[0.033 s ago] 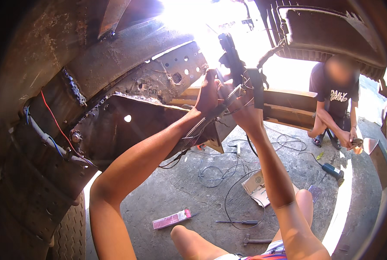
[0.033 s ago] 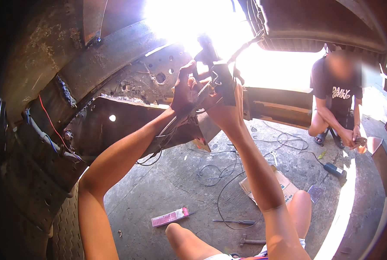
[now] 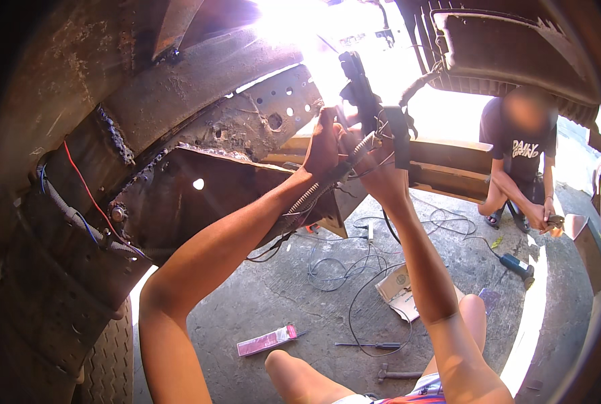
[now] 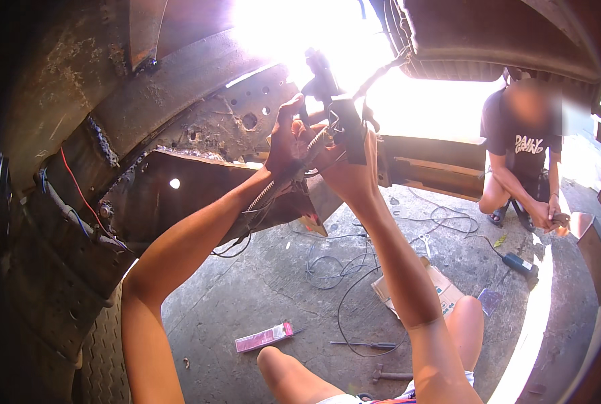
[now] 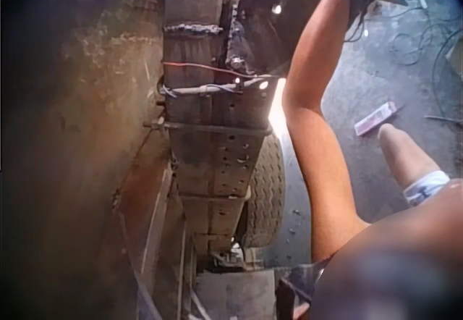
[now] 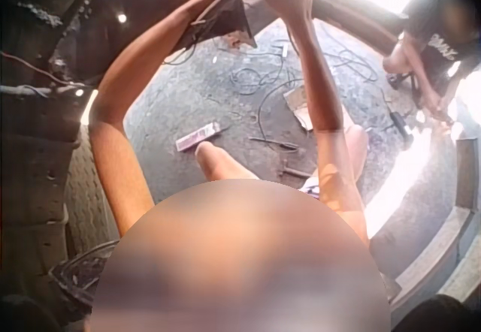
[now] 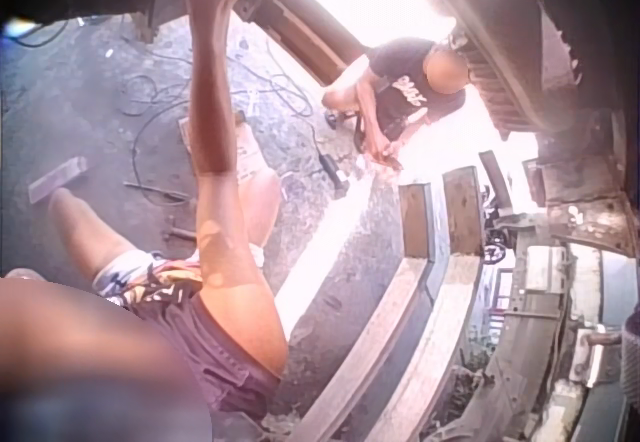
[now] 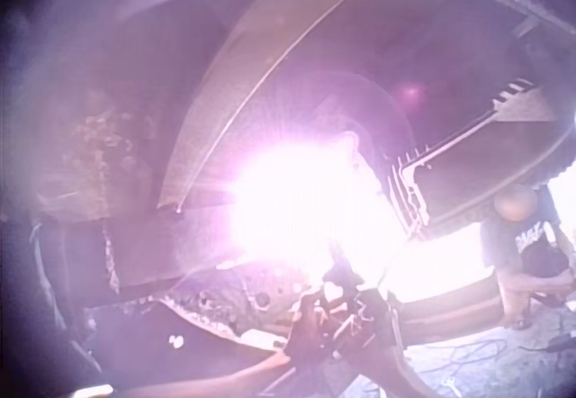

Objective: The person uses a hammer and chisel to chip away at a metal frame under a vehicle, then switches to a welding torch to weld the same area. A second person is visible nearby using a grinder.

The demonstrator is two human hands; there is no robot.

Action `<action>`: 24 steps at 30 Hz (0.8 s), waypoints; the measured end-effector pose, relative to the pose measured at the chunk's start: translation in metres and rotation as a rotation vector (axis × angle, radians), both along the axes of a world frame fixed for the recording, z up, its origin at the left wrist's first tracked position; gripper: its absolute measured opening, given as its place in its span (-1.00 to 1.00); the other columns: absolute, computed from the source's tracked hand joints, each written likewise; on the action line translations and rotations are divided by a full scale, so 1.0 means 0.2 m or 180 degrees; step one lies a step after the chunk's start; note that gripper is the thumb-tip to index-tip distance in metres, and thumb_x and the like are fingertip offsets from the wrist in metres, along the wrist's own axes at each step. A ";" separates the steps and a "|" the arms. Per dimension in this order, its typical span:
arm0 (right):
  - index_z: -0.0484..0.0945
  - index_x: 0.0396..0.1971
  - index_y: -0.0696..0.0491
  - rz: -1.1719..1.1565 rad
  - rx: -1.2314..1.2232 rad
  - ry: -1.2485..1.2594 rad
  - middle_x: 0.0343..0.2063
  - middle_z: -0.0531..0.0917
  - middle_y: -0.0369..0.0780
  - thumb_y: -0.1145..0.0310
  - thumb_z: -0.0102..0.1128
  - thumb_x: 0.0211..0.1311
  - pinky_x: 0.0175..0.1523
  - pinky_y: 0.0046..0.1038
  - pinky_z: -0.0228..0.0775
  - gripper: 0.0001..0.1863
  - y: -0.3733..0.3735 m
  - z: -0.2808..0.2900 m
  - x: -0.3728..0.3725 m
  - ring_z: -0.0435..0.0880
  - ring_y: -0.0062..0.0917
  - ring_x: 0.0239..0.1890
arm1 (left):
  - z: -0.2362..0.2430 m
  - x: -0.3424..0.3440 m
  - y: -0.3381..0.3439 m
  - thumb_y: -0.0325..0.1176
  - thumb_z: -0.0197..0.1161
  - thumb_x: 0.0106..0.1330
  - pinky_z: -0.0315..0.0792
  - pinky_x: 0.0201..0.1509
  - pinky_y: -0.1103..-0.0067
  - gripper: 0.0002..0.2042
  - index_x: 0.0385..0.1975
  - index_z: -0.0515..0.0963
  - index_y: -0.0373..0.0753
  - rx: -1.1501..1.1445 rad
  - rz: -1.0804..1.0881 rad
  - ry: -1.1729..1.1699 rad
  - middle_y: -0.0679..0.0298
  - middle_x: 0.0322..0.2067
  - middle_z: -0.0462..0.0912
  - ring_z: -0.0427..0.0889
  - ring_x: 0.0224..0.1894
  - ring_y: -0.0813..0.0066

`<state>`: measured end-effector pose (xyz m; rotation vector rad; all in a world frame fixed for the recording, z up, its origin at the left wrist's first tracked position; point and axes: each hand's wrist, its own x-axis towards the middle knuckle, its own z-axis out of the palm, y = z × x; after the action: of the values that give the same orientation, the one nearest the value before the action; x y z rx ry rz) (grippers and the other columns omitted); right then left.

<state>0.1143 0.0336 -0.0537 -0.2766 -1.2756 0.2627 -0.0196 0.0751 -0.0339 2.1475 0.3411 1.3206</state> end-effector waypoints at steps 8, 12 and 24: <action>0.49 -0.07 0.12 -0.0508 0.0275 -0.0094 -0.46 0.75 -0.20 0.41 0.37 0.10 -0.47 -0.53 0.52 -0.62 0.02 0.03 0.01 0.75 -0.52 -0.51 | 0.04 0.03 -0.01 -0.54 0.27 0.28 0.58 0.08 0.27 -0.33 0.30 0.02 -0.11 -0.0542 -0.0367 -0.0380 -0.16 0.16 0.27 0.54 0.11 0.10; 0.48 -0.09 0.12 -0.0047 0.0169 0.0044 -0.48 0.74 -0.19 0.43 0.36 0.10 -0.49 -0.52 0.49 -0.63 0.04 0.02 0.00 0.73 -0.53 -0.55 | 0.04 0.05 -0.03 -0.44 0.22 0.28 0.60 -0.01 0.29 -0.39 0.27 0.04 -0.14 -0.0417 0.0302 -0.0346 -0.10 0.07 0.35 0.56 0.06 0.13; 0.45 -0.18 0.09 -0.1217 0.0779 -0.0203 -0.72 0.57 -0.29 0.46 0.37 0.05 -0.57 -0.54 0.26 -0.66 0.08 0.01 0.02 0.56 -0.61 -0.70 | 0.00 0.03 0.02 -0.43 -0.06 0.45 0.60 -0.57 0.55 -0.78 0.02 0.15 -0.19 0.0603 0.1561 0.0159 0.09 -0.23 0.46 0.61 -0.33 0.40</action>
<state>0.1174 0.0497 -0.0516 -0.3138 -1.2757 -0.2289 -0.0139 0.0796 -0.0337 2.3484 0.8348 1.6170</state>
